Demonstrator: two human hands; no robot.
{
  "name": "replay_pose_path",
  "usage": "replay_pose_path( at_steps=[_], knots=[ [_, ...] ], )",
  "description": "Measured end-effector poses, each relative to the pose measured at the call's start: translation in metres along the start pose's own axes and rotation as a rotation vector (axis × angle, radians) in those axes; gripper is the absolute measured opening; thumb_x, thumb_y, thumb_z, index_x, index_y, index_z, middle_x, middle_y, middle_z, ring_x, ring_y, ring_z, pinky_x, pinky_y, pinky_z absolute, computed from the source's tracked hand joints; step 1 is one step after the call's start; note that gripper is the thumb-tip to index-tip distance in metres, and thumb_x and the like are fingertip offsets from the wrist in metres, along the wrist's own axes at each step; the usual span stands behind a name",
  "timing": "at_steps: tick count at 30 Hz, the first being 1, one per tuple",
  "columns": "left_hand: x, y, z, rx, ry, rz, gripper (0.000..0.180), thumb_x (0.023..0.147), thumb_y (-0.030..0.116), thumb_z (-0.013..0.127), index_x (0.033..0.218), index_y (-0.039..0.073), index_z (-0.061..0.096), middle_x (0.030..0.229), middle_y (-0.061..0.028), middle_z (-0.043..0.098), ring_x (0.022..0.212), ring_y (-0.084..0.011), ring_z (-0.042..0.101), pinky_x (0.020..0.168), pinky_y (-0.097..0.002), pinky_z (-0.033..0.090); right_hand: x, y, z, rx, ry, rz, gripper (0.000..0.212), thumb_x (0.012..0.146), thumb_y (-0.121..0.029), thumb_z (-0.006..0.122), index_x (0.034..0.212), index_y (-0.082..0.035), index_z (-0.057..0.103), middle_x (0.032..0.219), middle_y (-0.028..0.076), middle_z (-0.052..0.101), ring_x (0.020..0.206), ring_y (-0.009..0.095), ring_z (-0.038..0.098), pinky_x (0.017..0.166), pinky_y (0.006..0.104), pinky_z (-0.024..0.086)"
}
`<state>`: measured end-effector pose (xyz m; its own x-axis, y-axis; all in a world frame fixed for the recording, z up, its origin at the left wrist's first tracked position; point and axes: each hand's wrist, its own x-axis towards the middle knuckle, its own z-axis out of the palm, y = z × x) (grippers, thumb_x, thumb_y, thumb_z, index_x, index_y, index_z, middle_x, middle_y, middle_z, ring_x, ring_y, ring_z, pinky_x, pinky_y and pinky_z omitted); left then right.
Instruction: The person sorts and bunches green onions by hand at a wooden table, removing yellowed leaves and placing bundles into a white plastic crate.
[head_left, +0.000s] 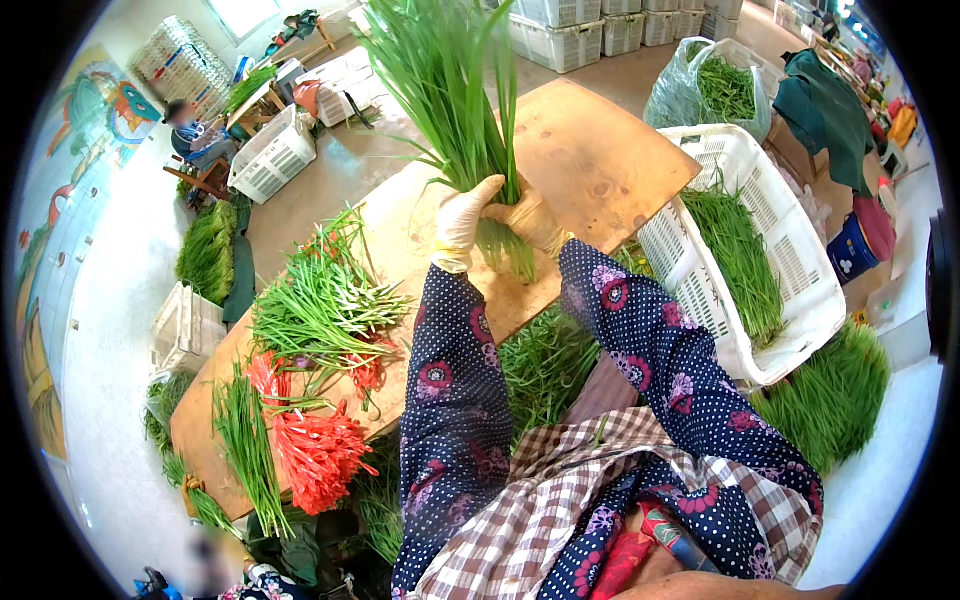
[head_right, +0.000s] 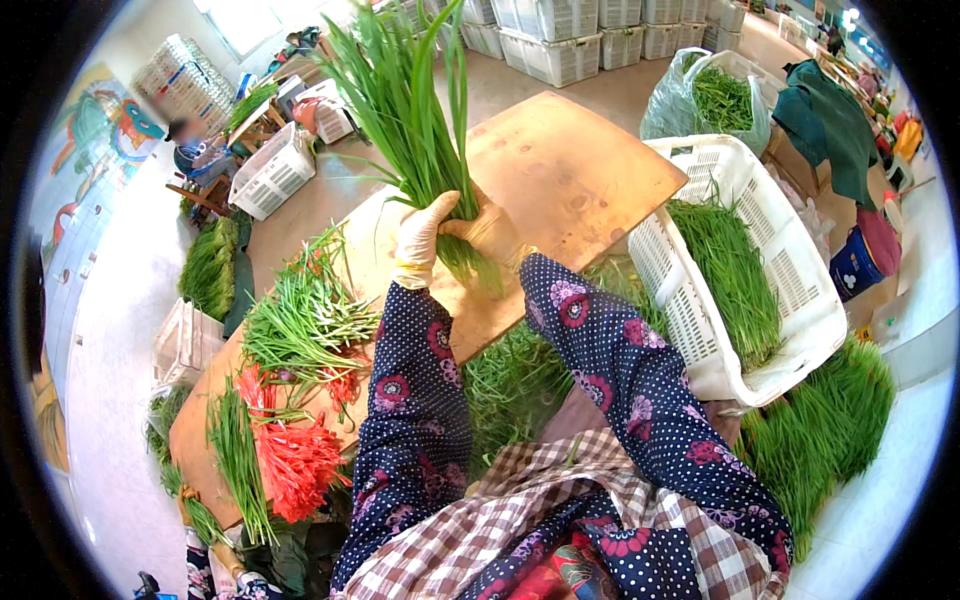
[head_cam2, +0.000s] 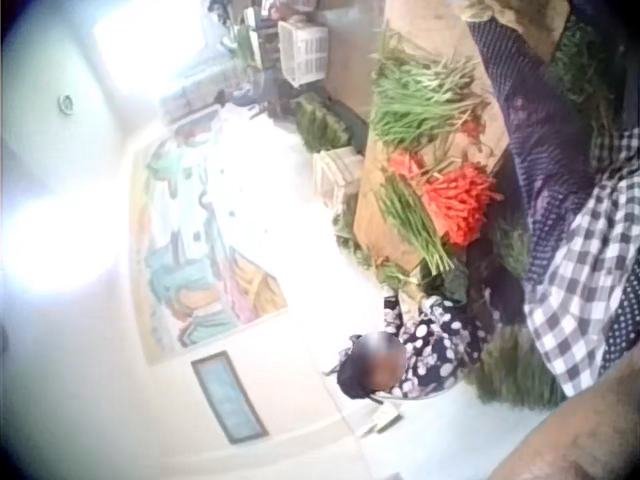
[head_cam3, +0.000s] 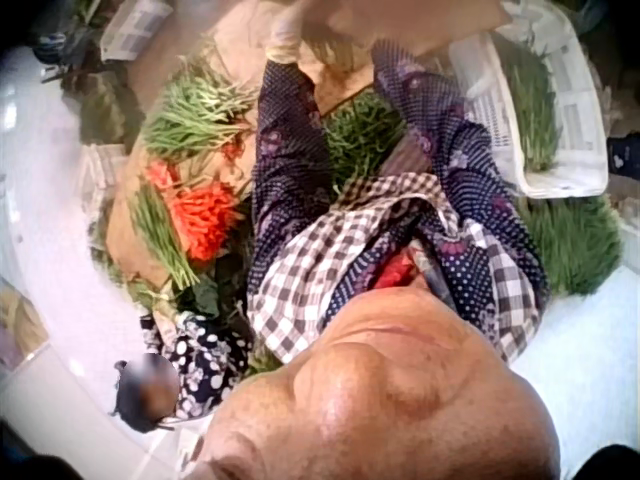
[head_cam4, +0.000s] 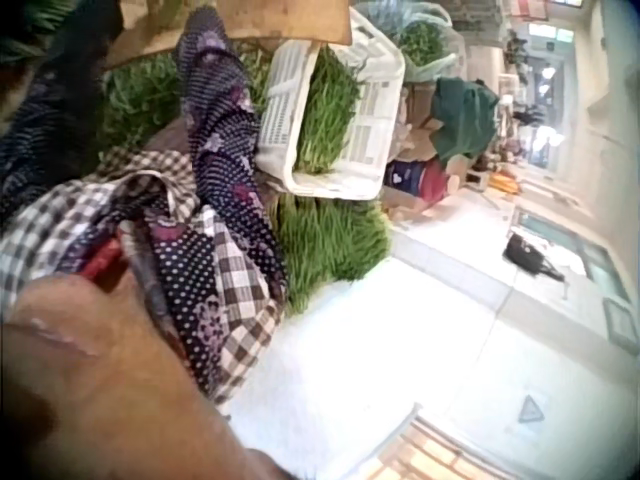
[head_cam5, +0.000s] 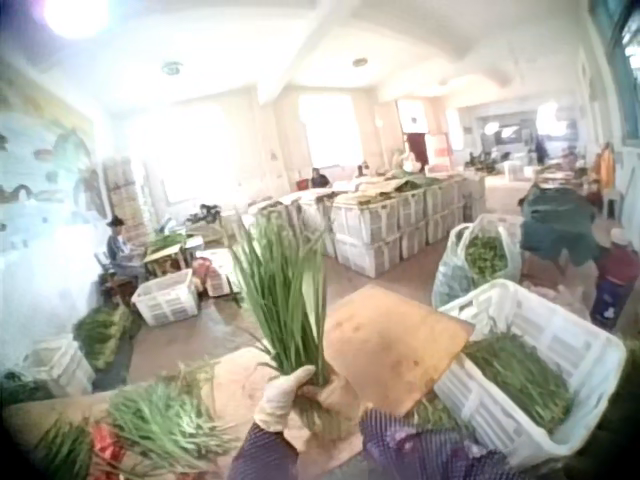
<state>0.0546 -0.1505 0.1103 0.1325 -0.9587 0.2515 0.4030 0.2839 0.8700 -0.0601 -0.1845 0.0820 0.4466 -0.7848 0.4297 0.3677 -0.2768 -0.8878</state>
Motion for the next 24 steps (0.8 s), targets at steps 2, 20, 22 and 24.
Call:
replay_pose_path(
  at_steps=[2, 20, 22, 24],
  knots=[
    [-0.002, 0.004, 0.001, 0.057, -0.035, 0.063, 0.028, 0.075, 0.008, 0.069, 0.099, -0.001, 0.058, 0.088, -0.0066, 0.063, 0.071, -0.0122, 0.060, 0.061, -0.0221, 0.049, 0.000, 0.006, 0.002, -0.015, 0.034, -0.006, 0.063, 0.073, -0.008, 0.071, 0.127, -0.004, 0.040, 0.116, 0.007, 0.053, 0.104, 0.016, 0.050, 0.088, 0.0291, 0.043],
    [-0.049, 0.000, 0.021, -0.385, 0.235, -0.111, 0.030, 0.078, 0.021, 0.069, 0.097, 0.000, 0.058, 0.088, -0.0074, 0.060, 0.076, -0.0168, 0.058, 0.063, -0.0292, 0.050, -0.010, -0.080, 0.010, -0.406, -0.426, 0.484, 0.041, 0.082, -0.023, 0.060, 0.114, 0.003, 0.052, 0.096, 0.013, 0.063, 0.085, 0.019, 0.059, 0.075, 0.0305, 0.047],
    [-0.063, -0.020, 0.029, -0.608, 0.258, -0.249, 0.039, 0.076, 0.024, 0.071, 0.104, 0.002, 0.054, 0.089, -0.0086, 0.059, 0.076, -0.0201, 0.058, 0.065, -0.0331, 0.051, -0.018, -0.073, 0.001, -0.578, -0.462, 0.625, 0.038, 0.081, -0.028, 0.061, 0.104, 0.002, 0.057, 0.089, 0.011, 0.064, 0.078, 0.016, 0.059, 0.070, 0.0298, 0.047],
    [-0.067, -0.059, 0.026, -0.924, 0.189, -0.498, 0.046, 0.075, 0.026, 0.072, 0.111, 0.006, 0.051, 0.093, -0.0095, 0.058, 0.077, -0.0229, 0.058, 0.066, -0.0379, 0.052, -0.023, -0.066, -0.011, -0.751, -0.485, 0.764, 0.037, 0.080, -0.032, 0.063, 0.095, 0.002, 0.063, 0.082, 0.009, 0.065, 0.070, 0.014, 0.059, 0.065, 0.0290, 0.047]
  ],
)
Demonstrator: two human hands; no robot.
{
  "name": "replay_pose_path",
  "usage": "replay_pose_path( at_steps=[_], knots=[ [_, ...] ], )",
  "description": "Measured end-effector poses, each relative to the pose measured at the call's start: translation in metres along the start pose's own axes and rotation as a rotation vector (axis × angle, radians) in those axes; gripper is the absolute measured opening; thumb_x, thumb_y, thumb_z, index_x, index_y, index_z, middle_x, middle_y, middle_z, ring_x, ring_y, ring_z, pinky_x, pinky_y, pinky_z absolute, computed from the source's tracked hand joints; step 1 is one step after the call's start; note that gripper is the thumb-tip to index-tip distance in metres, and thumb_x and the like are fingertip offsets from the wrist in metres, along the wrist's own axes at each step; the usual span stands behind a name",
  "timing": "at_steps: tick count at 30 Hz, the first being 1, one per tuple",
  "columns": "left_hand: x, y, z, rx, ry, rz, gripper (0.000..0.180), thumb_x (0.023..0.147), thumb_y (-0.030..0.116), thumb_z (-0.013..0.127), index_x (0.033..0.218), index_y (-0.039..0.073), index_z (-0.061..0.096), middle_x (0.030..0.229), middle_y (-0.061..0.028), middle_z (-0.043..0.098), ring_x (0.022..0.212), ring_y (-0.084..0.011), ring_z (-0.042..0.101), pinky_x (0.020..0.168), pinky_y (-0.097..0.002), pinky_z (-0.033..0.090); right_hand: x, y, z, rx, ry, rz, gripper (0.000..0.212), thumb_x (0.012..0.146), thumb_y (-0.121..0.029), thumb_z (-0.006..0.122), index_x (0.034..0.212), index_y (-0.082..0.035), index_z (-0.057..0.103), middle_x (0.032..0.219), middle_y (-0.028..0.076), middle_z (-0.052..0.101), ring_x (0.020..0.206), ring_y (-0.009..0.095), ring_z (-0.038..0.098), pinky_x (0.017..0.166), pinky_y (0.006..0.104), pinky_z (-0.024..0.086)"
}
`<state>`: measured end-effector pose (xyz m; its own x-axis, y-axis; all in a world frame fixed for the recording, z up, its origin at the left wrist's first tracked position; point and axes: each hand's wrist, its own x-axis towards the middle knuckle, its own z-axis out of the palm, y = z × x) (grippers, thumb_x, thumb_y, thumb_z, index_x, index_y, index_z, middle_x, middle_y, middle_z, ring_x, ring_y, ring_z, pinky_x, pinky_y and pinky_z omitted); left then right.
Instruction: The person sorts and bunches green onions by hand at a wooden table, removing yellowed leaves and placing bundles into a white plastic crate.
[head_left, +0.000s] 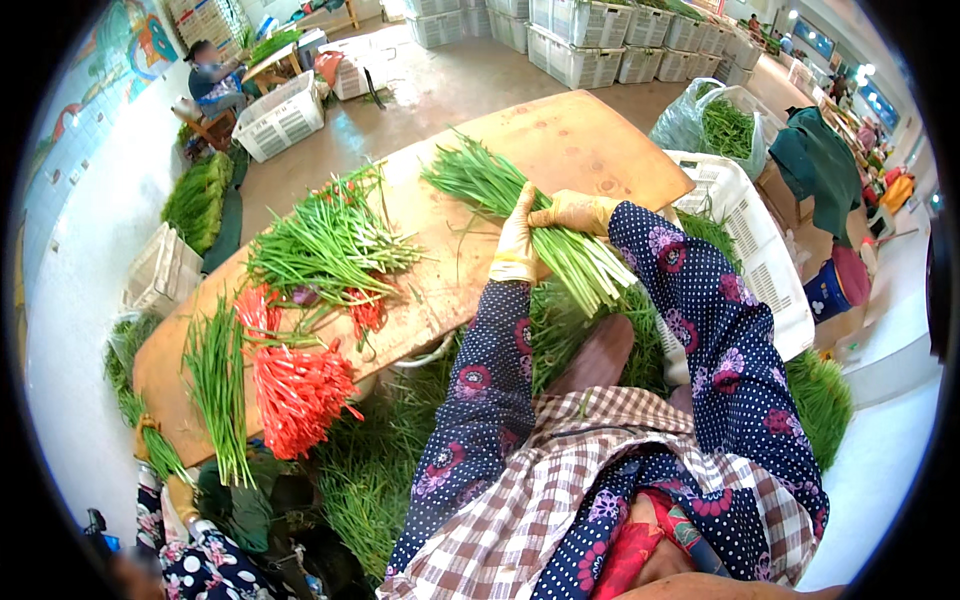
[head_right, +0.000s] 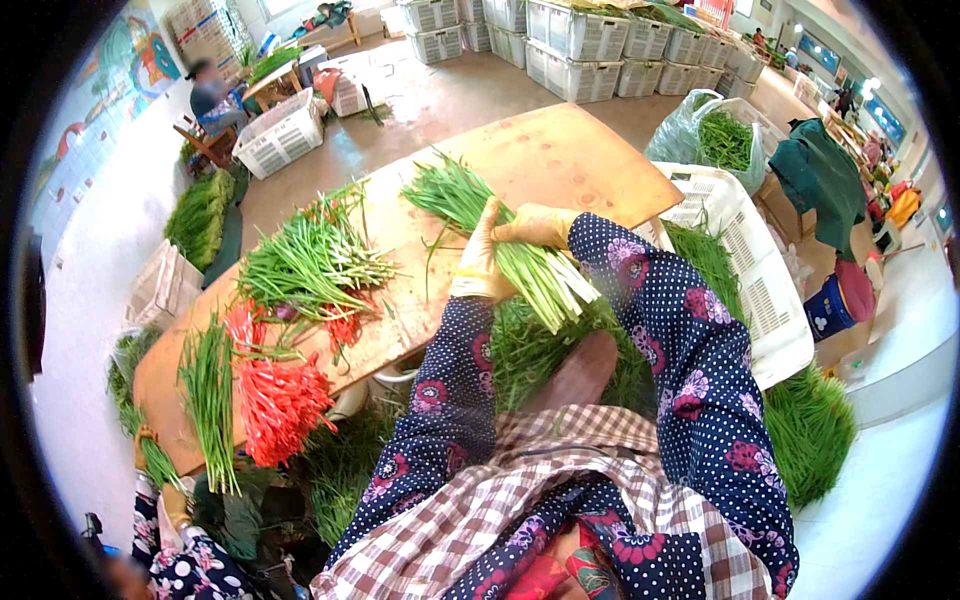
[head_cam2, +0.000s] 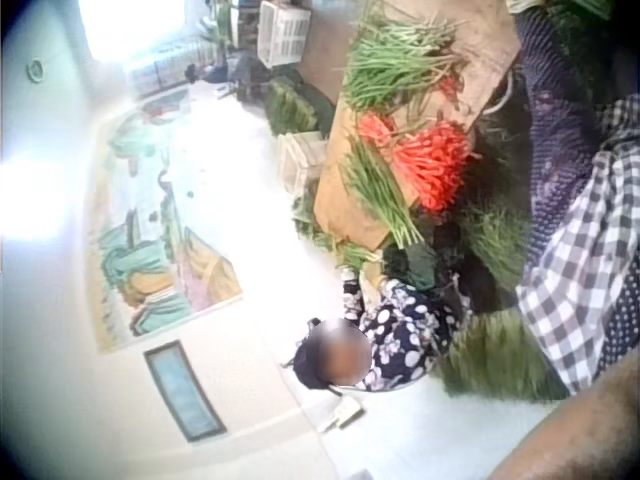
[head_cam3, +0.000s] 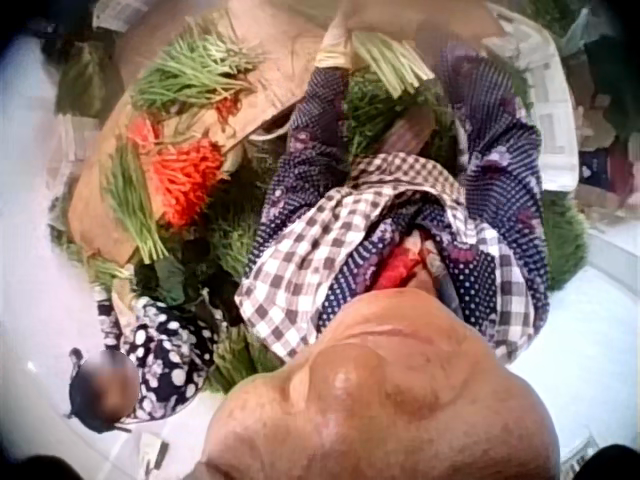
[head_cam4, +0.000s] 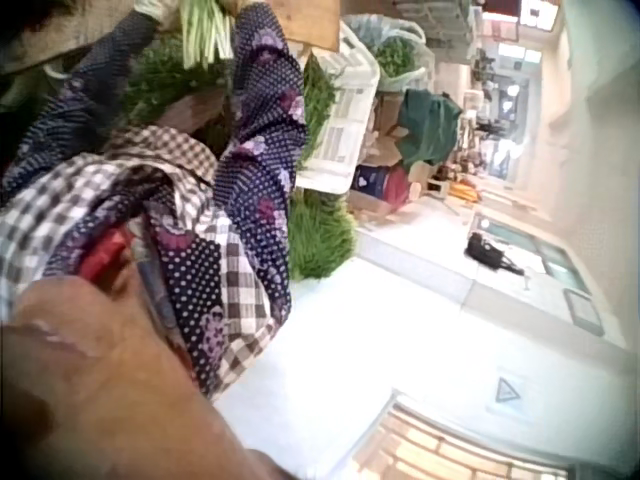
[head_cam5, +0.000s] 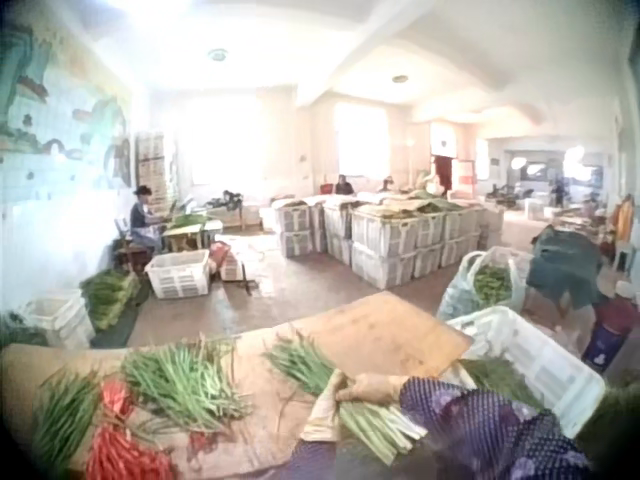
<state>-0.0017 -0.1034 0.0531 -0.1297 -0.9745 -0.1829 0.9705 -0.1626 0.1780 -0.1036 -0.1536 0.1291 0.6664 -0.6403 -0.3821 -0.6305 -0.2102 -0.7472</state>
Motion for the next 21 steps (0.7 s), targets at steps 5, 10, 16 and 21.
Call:
replay_pose_path(
  at_steps=[5, 10, 16, 21],
  knots=[
    [0.000, -0.036, -0.012, 0.091, 0.099, 0.234, 0.044, 0.074, 0.026, 0.072, 0.106, 0.003, 0.052, 0.088, -0.0096, 0.058, 0.073, -0.0211, 0.058, 0.062, -0.0364, 0.052, -0.003, 0.036, 0.003, -0.159, -0.068, 0.100, 0.045, 0.079, -0.036, 0.059, 0.094, 0.005, 0.062, 0.083, 0.013, 0.065, 0.072, 0.018, 0.060, 0.066, 0.0310, 0.047],
    [-0.005, -0.042, -0.016, 0.254, 0.105, 0.276, 0.031, 0.073, 0.019, 0.073, 0.091, -0.001, 0.058, 0.079, -0.0083, 0.060, 0.064, -0.0186, 0.059, 0.057, -0.0330, 0.051, -0.022, 0.032, 0.013, -0.209, -0.127, -0.053, 0.041, 0.084, -0.036, 0.055, 0.101, 0.001, 0.059, 0.086, 0.010, 0.065, 0.078, 0.014, 0.059, 0.072, 0.0290, 0.046],
    [-0.009, -0.050, -0.019, 0.304, 0.166, 0.241, 0.027, 0.074, 0.019, 0.069, 0.090, 0.000, 0.059, 0.086, -0.0099, 0.061, 0.071, -0.0187, 0.058, 0.065, -0.0315, 0.049, -0.022, 0.041, 0.010, -0.142, -0.229, -0.051, 0.042, 0.085, -0.035, 0.055, 0.112, -0.002, 0.053, 0.091, 0.007, 0.063, 0.080, 0.014, 0.058, 0.072, 0.0275, 0.046],
    [-0.006, -0.050, -0.024, 0.121, 0.091, 0.127, 0.018, 0.071, 0.009, 0.069, 0.081, -0.003, 0.060, 0.076, -0.0104, 0.062, 0.063, -0.0203, 0.060, 0.055, -0.0314, 0.052, -0.028, 0.020, -0.010, -0.235, -0.238, 0.314, 0.042, 0.084, -0.037, 0.058, 0.115, -0.010, 0.053, 0.093, 0.005, 0.061, 0.072, 0.009, 0.059, 0.065, 0.0254, 0.050]
  ],
)
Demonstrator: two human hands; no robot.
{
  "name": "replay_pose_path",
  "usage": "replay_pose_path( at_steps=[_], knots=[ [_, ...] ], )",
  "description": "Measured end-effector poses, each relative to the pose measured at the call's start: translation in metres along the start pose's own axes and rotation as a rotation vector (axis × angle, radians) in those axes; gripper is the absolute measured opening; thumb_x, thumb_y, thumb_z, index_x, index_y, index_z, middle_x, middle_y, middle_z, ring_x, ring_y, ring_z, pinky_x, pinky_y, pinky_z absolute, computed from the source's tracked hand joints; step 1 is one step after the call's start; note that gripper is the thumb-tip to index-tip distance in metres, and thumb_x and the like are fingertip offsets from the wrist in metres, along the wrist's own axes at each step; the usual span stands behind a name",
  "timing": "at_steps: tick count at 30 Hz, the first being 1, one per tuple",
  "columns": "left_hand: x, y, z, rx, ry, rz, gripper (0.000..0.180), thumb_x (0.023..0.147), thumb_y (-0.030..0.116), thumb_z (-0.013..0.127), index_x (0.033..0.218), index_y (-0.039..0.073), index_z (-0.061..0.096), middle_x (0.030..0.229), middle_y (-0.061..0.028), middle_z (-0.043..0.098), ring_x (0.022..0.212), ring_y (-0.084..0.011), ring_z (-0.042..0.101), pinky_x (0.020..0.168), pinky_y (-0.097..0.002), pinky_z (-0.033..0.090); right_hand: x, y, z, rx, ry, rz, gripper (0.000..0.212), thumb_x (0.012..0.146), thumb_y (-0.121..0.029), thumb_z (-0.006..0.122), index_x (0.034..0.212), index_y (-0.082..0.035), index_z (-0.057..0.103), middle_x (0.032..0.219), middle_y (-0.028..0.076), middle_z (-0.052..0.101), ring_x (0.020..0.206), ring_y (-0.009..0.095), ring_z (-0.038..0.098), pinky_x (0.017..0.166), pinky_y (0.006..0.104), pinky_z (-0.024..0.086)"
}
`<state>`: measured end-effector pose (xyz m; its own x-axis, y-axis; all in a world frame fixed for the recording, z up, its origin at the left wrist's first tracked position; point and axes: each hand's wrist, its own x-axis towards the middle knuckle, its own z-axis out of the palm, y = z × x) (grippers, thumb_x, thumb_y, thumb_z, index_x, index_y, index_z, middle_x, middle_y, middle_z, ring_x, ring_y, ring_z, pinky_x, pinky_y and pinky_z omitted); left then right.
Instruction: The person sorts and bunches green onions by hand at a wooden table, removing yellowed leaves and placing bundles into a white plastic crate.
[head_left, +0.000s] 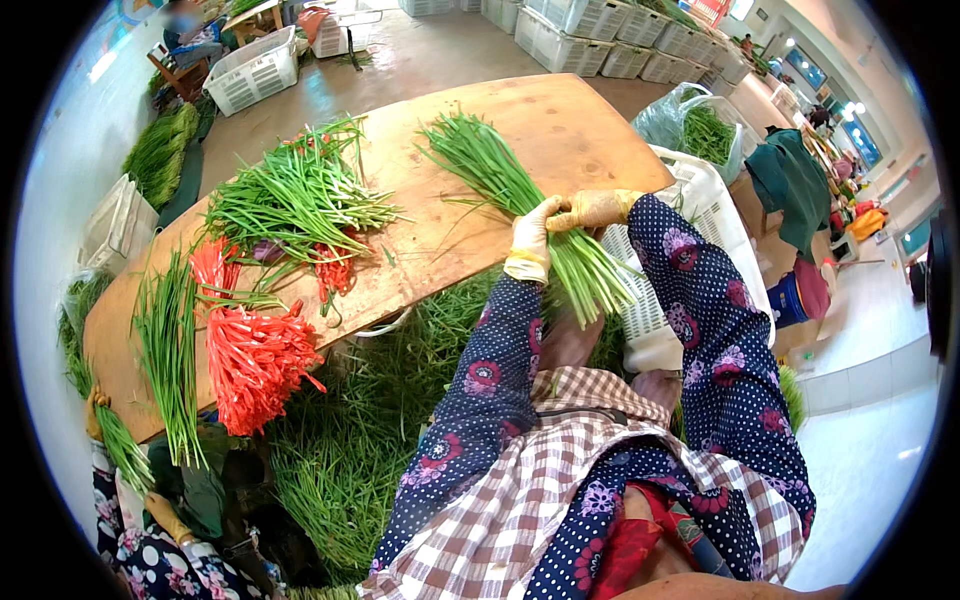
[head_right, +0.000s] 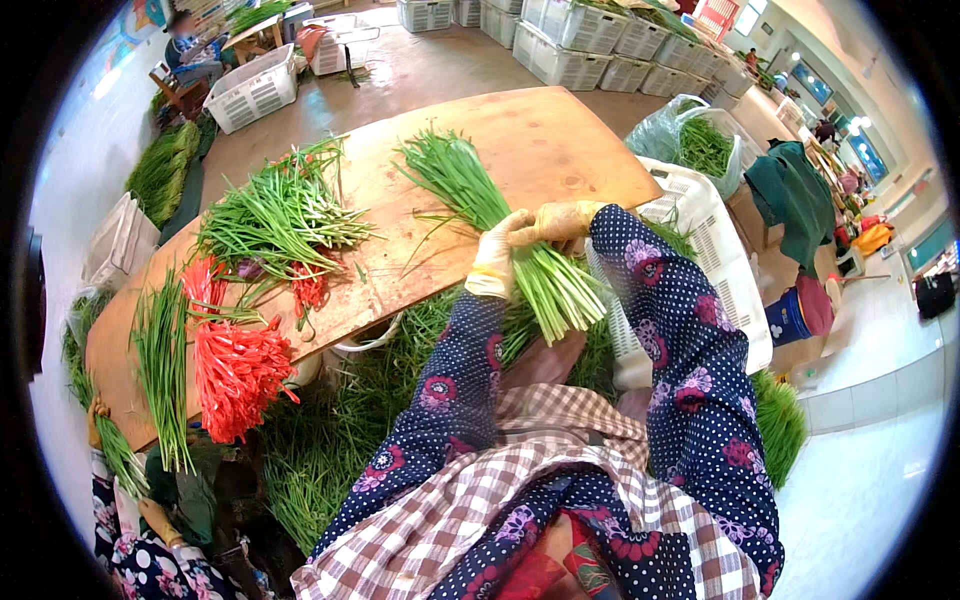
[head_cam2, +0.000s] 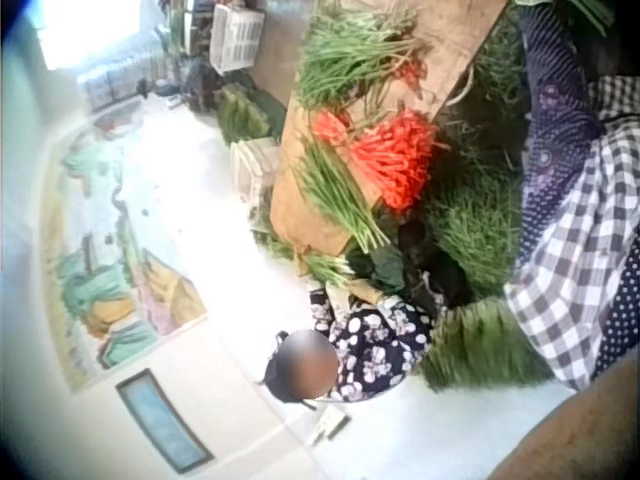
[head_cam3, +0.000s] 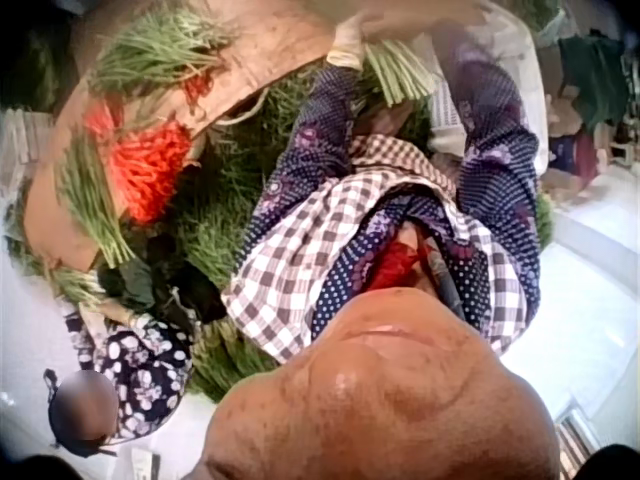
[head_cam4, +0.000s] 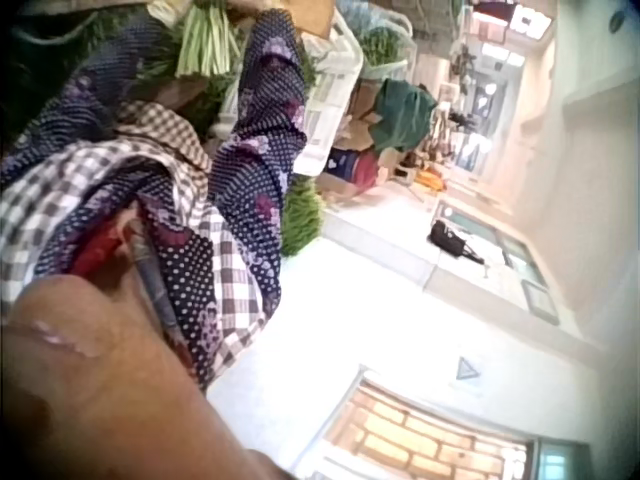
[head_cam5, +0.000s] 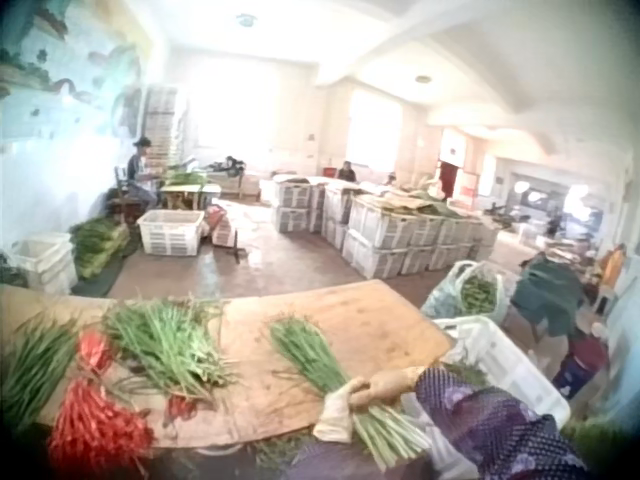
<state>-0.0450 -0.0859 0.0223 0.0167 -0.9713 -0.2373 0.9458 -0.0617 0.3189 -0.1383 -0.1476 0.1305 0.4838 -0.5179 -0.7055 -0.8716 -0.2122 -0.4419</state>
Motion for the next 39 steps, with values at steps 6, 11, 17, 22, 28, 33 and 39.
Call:
replay_pose_path(
  at_steps=[6, 11, 17, 22, 28, 33, 39],
  knots=[
    [-0.005, -0.004, 0.000, 0.116, 0.084, 0.169, 0.018, 0.074, 0.006, 0.064, 0.089, -0.004, 0.059, 0.077, -0.0100, 0.062, 0.063, -0.0190, 0.059, 0.055, -0.0298, 0.050, 0.018, -0.047, 0.008, -0.809, 0.779, -0.398, 0.032, 0.072, -0.032, 0.065, 0.095, -0.010, 0.064, 0.085, 0.009, 0.065, 0.079, 0.028, 0.062, 0.069, 0.0349, 0.050],
    [0.011, -0.005, -0.027, 0.271, 0.086, 0.303, 0.026, 0.081, 0.019, 0.060, 0.098, 0.000, 0.058, 0.088, -0.0068, 0.062, 0.075, -0.0175, 0.058, 0.062, -0.0295, 0.047, 0.060, -0.072, 0.029, -0.937, 0.722, -0.419, 0.024, 0.074, -0.028, 0.063, 0.085, -0.007, 0.063, 0.081, 0.014, 0.063, 0.078, 0.030, 0.061, 0.068, 0.0383, 0.048],
    [-0.005, 0.002, -0.017, 0.081, 0.082, 0.233, 0.016, 0.071, 0.004, 0.065, 0.085, 0.000, 0.059, 0.068, -0.0077, 0.061, 0.052, -0.0168, 0.057, 0.048, -0.0294, 0.047, 0.044, -0.083, 0.016, -0.608, 0.553, -0.530, 0.024, 0.074, -0.027, 0.061, 0.084, -0.006, 0.064, 0.077, 0.016, 0.062, 0.073, 0.030, 0.061, 0.068, 0.0376, 0.047],
    [-0.034, 0.013, -0.013, 0.200, 0.080, 0.210, 0.008, 0.071, 0.003, 0.063, 0.076, -0.001, 0.058, 0.062, -0.0079, 0.059, 0.048, -0.0186, 0.057, 0.046, -0.0296, 0.048, 0.026, -0.108, -0.030, -0.042, 0.538, -0.386, 0.018, 0.081, -0.020, 0.059, 0.087, -0.004, 0.065, 0.075, 0.006, 0.063, 0.057, 0.013, 0.053, 0.057, 0.0257, 0.045],
    [0.001, -0.009, -0.020, -0.161, 0.011, 0.541, 0.018, 0.070, 0.007, 0.068, 0.085, 0.000, 0.059, 0.064, -0.0092, 0.059, 0.050, -0.0190, 0.057, 0.048, -0.0334, 0.049, -0.012, -0.142, 0.055, -1.056, 0.296, -0.883, 0.018, 0.081, -0.014, 0.059, 0.099, -0.011, 0.064, 0.085, 0.005, 0.065, 0.067, 0.018, 0.062, 0.060, 0.0326, 0.051],
    [0.025, -0.012, -0.052, 0.372, 0.459, 0.202, 0.024, 0.067, 0.006, 0.069, 0.086, -0.001, 0.057, 0.067, -0.0094, 0.058, 0.051, -0.0215, 0.055, 0.047, -0.0345, 0.046, 0.032, -0.164, 0.165, -1.062, 0.287, -0.976, 0.026, 0.074, -0.027, 0.066, 0.089, -0.008, 0.057, 0.069, 0.007, 0.061, 0.065, 0.024, 0.062, 0.052, 0.0342, 0.049],
    [-0.011, -0.010, -0.017, 0.145, 0.166, 0.250, 0.019, 0.067, 0.001, 0.065, 0.083, -0.003, 0.056, 0.063, -0.0091, 0.057, 0.047, -0.0193, 0.054, 0.044, -0.0336, 0.046, 0.085, -0.193, 0.193, -0.864, 0.662, -1.111, 0.015, 0.073, -0.019, 0.058, 0.082, -0.007, 0.058, 0.057, 0.008, 0.057, 0.053, 0.026, 0.059, 0.045, 0.0351, 0.045]
  ],
)
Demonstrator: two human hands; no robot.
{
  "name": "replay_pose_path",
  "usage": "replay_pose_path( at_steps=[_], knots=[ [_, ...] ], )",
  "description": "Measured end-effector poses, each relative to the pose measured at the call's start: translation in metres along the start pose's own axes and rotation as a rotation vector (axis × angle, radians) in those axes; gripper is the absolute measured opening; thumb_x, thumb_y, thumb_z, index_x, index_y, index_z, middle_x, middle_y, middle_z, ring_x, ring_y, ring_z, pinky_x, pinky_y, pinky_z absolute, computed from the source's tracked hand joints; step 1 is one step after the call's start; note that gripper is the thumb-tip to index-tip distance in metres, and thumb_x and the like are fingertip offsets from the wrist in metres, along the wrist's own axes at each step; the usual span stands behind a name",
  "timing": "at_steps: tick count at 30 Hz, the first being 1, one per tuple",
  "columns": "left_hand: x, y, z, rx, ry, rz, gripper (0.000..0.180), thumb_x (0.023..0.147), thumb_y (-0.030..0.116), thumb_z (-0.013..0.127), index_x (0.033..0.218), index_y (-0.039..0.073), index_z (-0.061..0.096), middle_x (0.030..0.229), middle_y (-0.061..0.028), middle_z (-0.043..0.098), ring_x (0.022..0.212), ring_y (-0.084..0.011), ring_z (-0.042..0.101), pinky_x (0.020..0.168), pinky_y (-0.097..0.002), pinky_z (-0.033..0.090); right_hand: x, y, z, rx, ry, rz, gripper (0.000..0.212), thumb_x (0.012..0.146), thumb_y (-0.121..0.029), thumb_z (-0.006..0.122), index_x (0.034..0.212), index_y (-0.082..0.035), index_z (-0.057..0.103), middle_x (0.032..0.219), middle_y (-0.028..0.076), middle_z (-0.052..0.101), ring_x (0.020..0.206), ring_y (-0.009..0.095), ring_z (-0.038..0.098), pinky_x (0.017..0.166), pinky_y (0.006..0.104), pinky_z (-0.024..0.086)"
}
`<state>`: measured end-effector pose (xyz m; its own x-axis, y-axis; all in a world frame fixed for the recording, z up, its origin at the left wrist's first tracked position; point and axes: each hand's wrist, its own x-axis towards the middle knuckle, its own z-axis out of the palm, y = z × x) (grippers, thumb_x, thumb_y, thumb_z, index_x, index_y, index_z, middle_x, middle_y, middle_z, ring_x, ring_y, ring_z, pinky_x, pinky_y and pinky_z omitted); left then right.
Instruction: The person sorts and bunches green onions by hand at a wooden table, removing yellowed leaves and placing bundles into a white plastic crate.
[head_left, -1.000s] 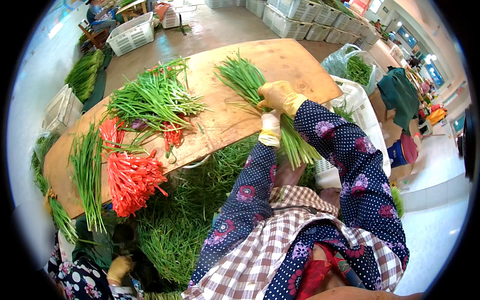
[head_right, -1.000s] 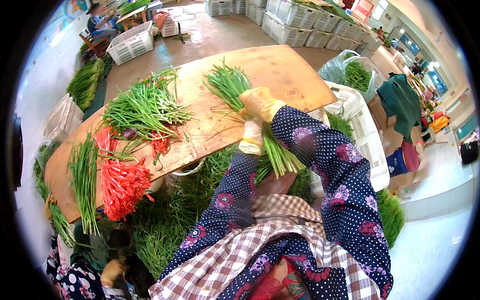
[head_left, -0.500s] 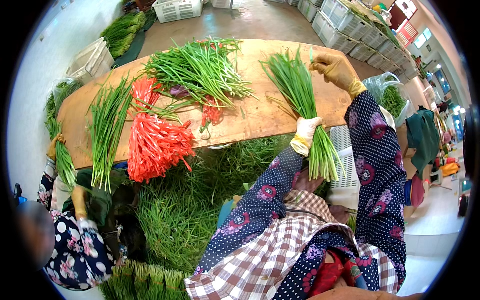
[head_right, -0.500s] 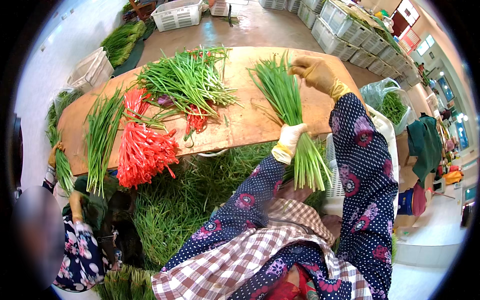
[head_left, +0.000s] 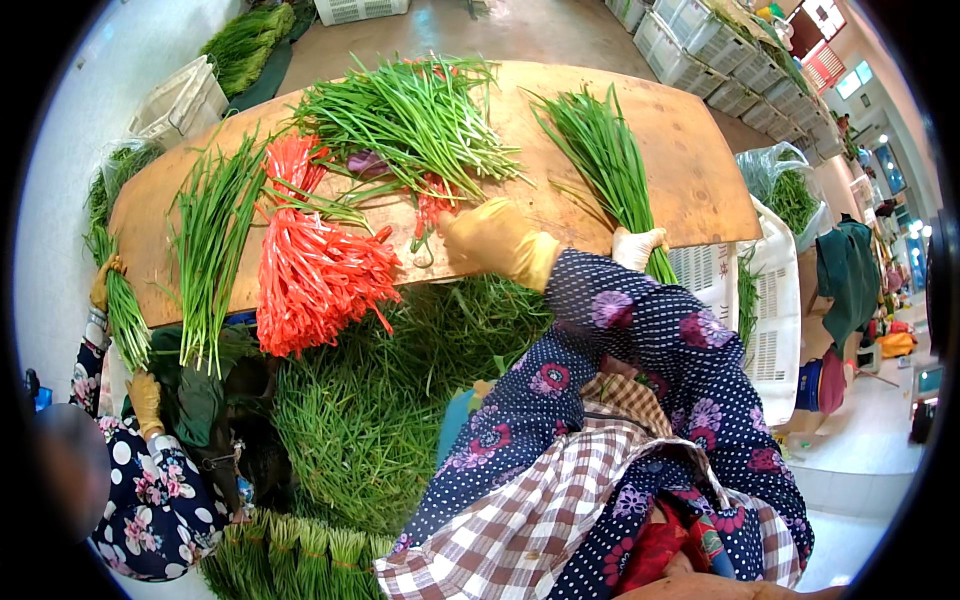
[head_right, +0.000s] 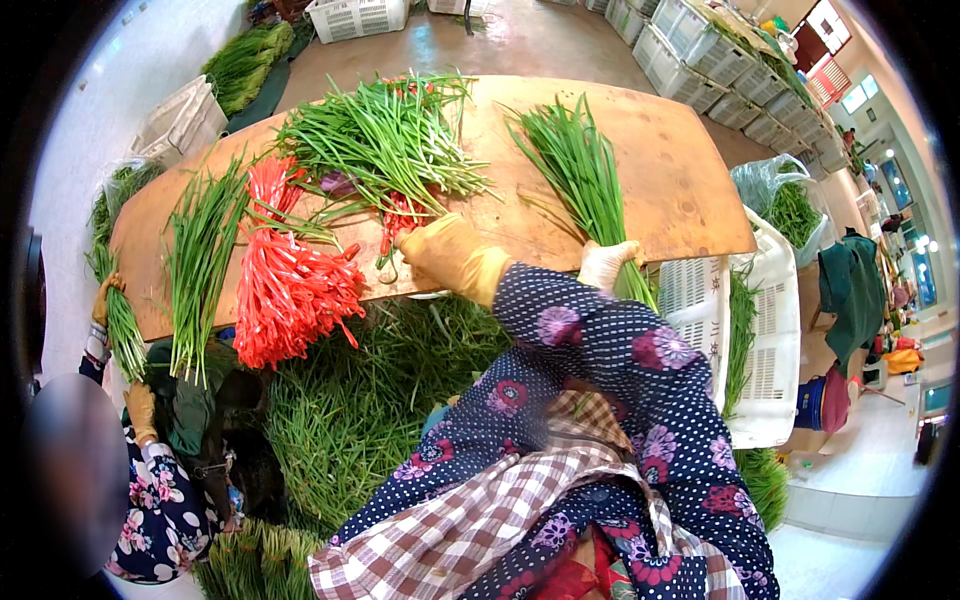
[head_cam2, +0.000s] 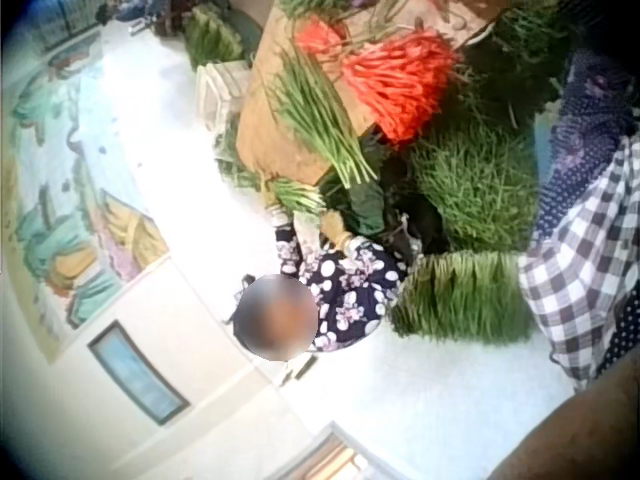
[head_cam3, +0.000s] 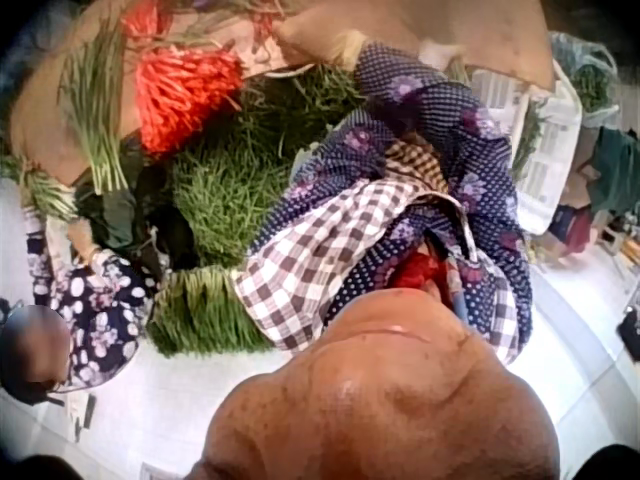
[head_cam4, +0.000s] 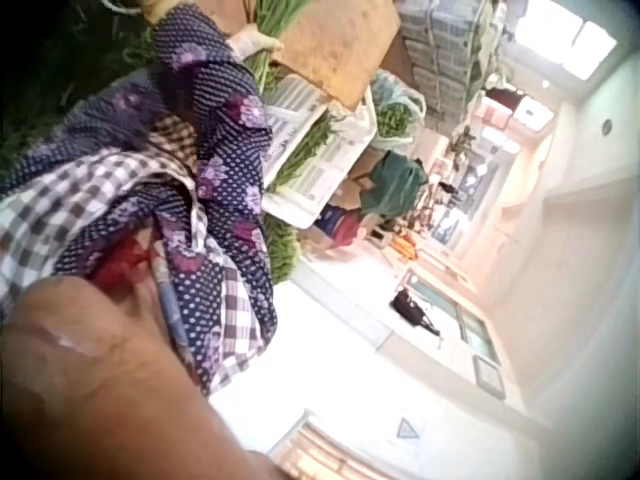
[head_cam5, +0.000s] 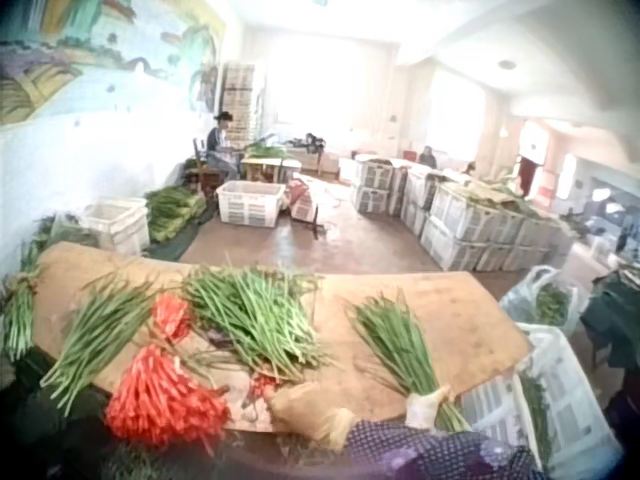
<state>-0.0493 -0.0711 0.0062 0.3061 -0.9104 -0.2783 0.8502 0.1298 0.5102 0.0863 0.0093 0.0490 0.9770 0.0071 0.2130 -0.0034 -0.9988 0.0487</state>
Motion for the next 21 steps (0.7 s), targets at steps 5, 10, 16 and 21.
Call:
replay_pose_path(
  at_steps=[5, 10, 16, 21],
  knots=[
    [0.005, -0.004, -0.004, 0.033, 0.034, -0.056, 0.027, 0.065, 0.002, 0.065, 0.087, -0.006, 0.052, 0.064, -0.0103, 0.059, 0.056, -0.0201, 0.056, 0.054, -0.0321, 0.046, -0.001, 0.014, 0.048, 0.025, 0.062, -0.036, 0.010, 0.072, -0.018, 0.054, 0.066, -0.011, 0.054, 0.050, 0.007, 0.053, 0.045, 0.025, 0.055, 0.040, 0.0364, 0.042],
    [-0.008, 0.008, 0.001, 0.057, 0.074, -0.090, 0.024, 0.070, 0.006, 0.067, 0.085, -0.004, 0.051, 0.066, -0.0118, 0.057, 0.051, -0.0226, 0.056, 0.044, -0.0384, 0.050, -0.031, 0.021, 0.017, 0.120, 0.114, -0.245, 0.017, 0.077, -0.023, 0.055, 0.067, -0.012, 0.049, 0.047, 0.002, 0.044, 0.039, 0.020, 0.049, 0.036, 0.0344, 0.039],
    [0.001, 0.003, -0.004, -0.073, -0.064, -0.091, 0.027, 0.066, -0.003, 0.063, 0.090, -0.006, 0.051, 0.071, -0.0115, 0.059, 0.057, -0.0195, 0.056, 0.057, -0.0302, 0.046, -0.020, 0.010, 0.022, -0.198, 0.125, -0.108, 0.011, 0.074, -0.018, 0.057, 0.076, -0.010, 0.050, 0.045, 0.004, 0.046, 0.039, 0.023, 0.050, 0.037, 0.0351, 0.037],
    [0.012, -0.004, -0.012, -0.083, -0.048, -0.095, 0.028, 0.064, -0.004, 0.064, 0.088, -0.007, 0.052, 0.074, -0.0123, 0.060, 0.058, -0.0190, 0.056, 0.058, -0.0300, 0.046, 0.000, 0.011, 0.043, -0.069, 0.102, -0.069, 0.005, 0.069, -0.012, 0.056, 0.067, -0.010, 0.051, 0.047, 0.004, 0.048, 0.041, 0.021, 0.051, 0.039, 0.0339, 0.038]
  ],
)
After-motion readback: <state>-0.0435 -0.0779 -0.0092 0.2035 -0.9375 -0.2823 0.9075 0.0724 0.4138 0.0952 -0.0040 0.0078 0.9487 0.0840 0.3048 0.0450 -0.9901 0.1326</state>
